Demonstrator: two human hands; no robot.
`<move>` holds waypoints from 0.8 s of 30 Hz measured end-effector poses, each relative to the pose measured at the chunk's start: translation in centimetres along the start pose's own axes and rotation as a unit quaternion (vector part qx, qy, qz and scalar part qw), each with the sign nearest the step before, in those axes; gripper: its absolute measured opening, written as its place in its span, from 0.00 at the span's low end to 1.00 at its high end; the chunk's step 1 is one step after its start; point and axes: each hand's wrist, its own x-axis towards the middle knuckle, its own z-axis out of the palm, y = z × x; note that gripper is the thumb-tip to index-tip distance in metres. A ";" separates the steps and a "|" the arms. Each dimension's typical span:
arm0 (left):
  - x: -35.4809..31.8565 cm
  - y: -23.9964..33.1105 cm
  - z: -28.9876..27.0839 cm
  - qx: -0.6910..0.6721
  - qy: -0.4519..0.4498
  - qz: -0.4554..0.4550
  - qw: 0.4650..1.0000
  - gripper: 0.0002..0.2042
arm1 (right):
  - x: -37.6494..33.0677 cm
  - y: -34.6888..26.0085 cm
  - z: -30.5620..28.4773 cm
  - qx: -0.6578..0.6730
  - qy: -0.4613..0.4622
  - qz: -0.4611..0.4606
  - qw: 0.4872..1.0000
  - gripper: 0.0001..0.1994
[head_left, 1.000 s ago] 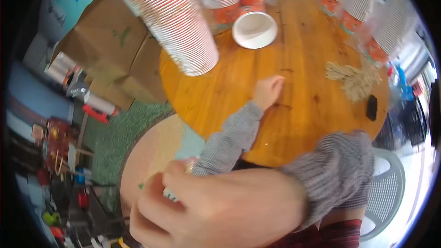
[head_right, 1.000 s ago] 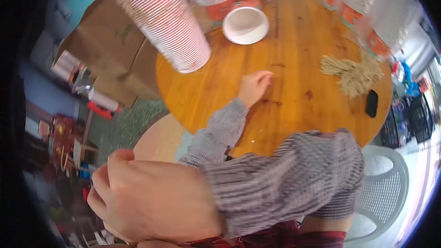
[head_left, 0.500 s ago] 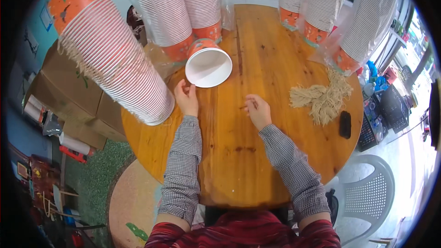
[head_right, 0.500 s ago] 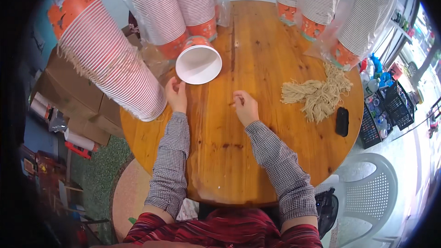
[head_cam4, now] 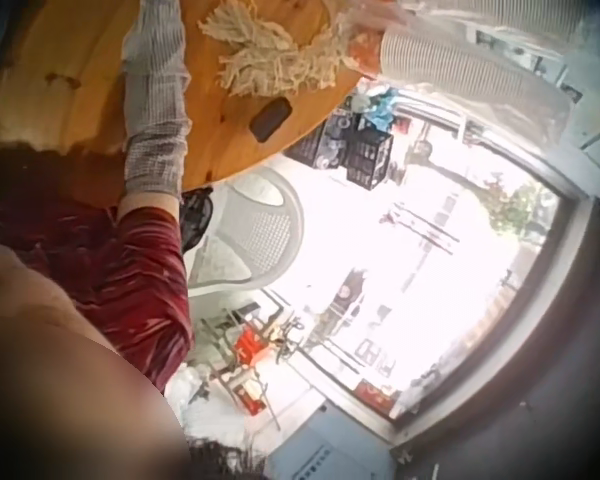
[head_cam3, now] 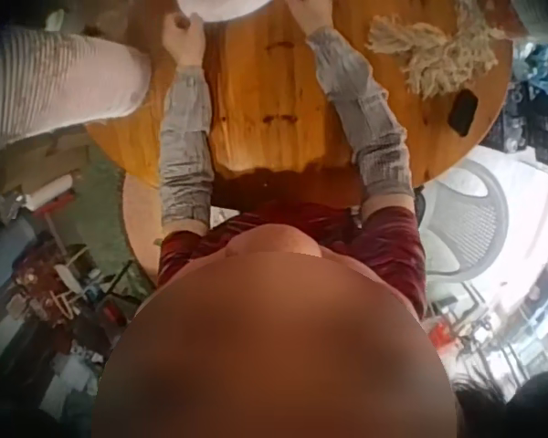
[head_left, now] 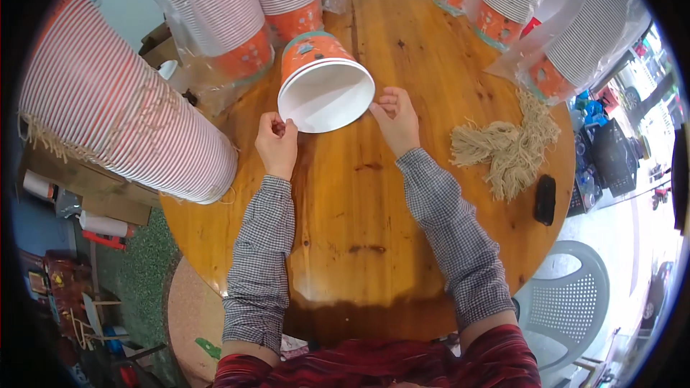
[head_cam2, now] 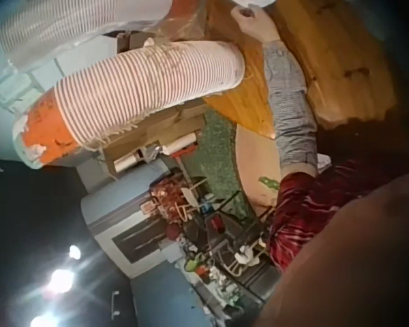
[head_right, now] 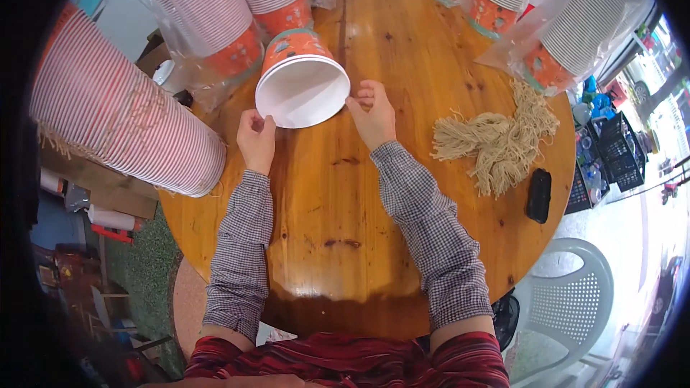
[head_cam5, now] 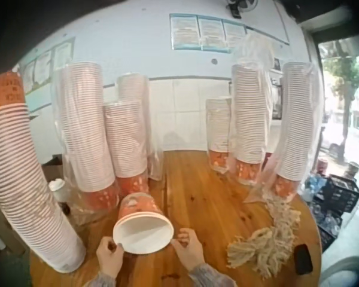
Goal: Manually attaching string handles to printed paper buckets by threading them through pre-punched holes.
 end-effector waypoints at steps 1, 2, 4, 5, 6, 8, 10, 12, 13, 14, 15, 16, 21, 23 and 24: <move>-0.5 0.4 0.2 -0.009 -0.017 0.003 1.000 0.07 | 0.1 -0.2 -0.3 -0.004 0.001 0.004 1.000 0.15; -1.1 0.8 0.4 -0.018 -0.034 0.006 0.999 0.08 | 0.1 -0.5 -0.7 -0.004 -0.012 0.042 0.999 0.14; -2.2 1.8 1.0 -0.034 -0.055 -0.007 0.998 0.08 | 0.1 -0.2 -1.4 -0.010 -0.018 0.082 0.996 0.13; -2.6 2.3 1.2 -0.048 -0.069 -0.017 0.996 0.08 | 0.1 -0.2 -1.6 0.005 0.008 0.063 0.998 0.11; -2.8 2.5 1.2 -0.052 -0.072 -0.016 0.996 0.08 | 0.1 -0.1 -1.7 0.020 0.034 0.042 0.998 0.10; -3.0 3.2 1.0 -0.042 -0.094 -0.036 0.994 0.08 | 0.0 -0.2 -1.9 0.003 0.046 0.014 0.999 0.09; -3.2 3.0 0.7 -0.024 -0.089 -0.017 0.996 0.08 | -0.2 -0.2 -2.0 -0.010 0.054 -0.016 0.998 0.09; -3.4 2.9 0.6 -0.006 -0.082 0.000 0.997 0.08 | -0.5 -0.4 -2.1 -0.027 0.025 0.021 0.999 0.08; -3.5 2.8 0.6 -0.031 -0.077 -0.001 0.997 0.07 | -0.8 -0.5 -2.1 -0.027 0.025 0.018 0.999 0.08; -3.6 2.8 0.6 -0.056 -0.072 -0.002 0.996 0.07 | -1.1 -0.6 -2.2 -0.031 0.021 0.018 0.999 0.08; -3.8 2.7 0.6 -0.057 -0.069 -0.001 0.996 0.07 | -1.4 -1.0 -2.2 -0.035 0.015 0.017 0.999 0.07; -4.1 2.7 0.6 -0.073 -0.069 -0.007 0.995 0.07 | -1.7 -1.3 -2.2 -0.034 0.012 0.014 0.999 0.07; -4.8 3.4 0.7 -0.110 -0.073 -0.029 0.991 0.08 | -2.4 -2.2 -3.7 -0.102 0.017 -0.043 0.994 0.12; -5.1 3.8 0.4 -0.111 -0.075 -0.029 0.991 0.09 | -3.0 -2.7 -4.1 -0.130 0.022 -0.062 0.989 0.14; -5.2 3.8 0.3 -0.111 -0.078 -0.029 0.990 0.09 | -3.3 -3.3 -4.2 -0.147 0.001 -0.055 0.988 0.19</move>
